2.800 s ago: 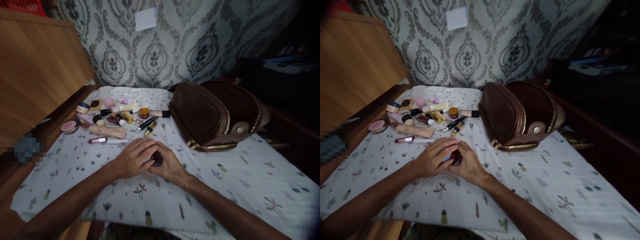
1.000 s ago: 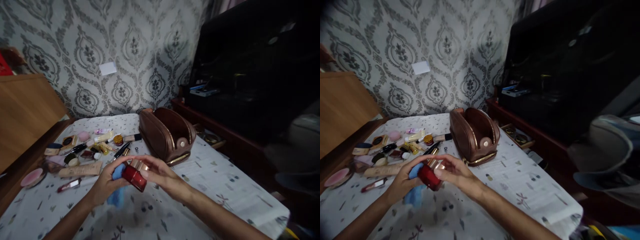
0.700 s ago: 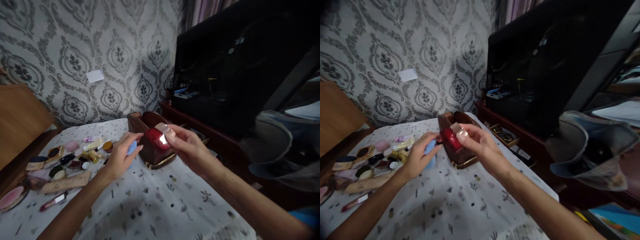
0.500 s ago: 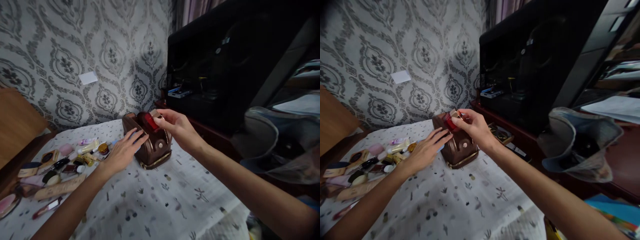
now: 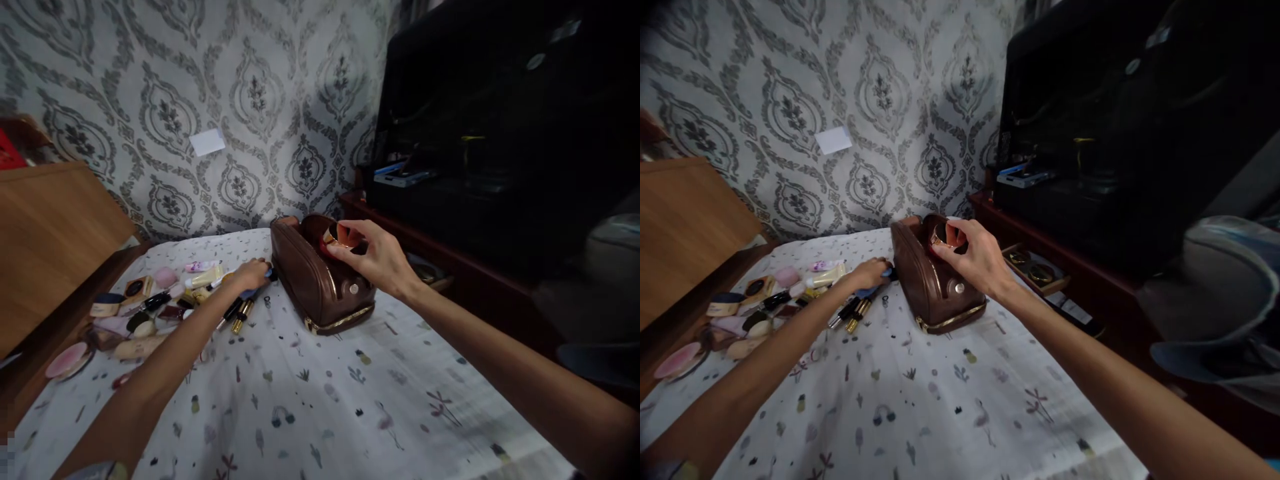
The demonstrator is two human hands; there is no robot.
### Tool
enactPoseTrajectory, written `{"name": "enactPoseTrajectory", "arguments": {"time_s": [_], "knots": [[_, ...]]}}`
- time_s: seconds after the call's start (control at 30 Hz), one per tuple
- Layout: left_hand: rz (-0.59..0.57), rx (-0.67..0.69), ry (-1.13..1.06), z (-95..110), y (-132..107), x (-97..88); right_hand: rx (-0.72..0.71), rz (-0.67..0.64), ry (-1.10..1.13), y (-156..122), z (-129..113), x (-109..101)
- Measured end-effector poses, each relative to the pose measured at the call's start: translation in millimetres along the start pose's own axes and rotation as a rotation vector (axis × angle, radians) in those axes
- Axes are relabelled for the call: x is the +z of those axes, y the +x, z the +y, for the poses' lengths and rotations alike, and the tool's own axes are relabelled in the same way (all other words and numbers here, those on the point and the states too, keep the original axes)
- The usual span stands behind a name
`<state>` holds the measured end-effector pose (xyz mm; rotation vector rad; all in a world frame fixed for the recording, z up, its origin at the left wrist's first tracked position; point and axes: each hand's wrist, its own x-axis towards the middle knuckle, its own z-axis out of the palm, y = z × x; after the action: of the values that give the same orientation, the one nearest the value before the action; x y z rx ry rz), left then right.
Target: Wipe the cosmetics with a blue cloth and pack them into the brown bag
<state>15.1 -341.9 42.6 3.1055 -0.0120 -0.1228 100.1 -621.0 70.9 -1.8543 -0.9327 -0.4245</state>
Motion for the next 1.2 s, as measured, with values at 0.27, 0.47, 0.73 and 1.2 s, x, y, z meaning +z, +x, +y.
{"name": "enactPoseTrajectory", "arguments": {"time_s": [0.27,0.47,0.73,1.2], "knots": [[-0.155,-0.004,-0.016,-24,-15,3.1,-0.001,0.028,0.011,-3,1,1],[-0.327,0.007,-0.032,-53,-36,-36.4,-0.006,0.067,0.055,-7,5,6],[0.271,0.169,-0.019,19,-16,-64.6,-0.039,0.065,0.039,-8,6,6],[0.228,0.076,0.313,23,-44,-88.2,-0.050,0.060,0.069,-17,-26,25]]}}
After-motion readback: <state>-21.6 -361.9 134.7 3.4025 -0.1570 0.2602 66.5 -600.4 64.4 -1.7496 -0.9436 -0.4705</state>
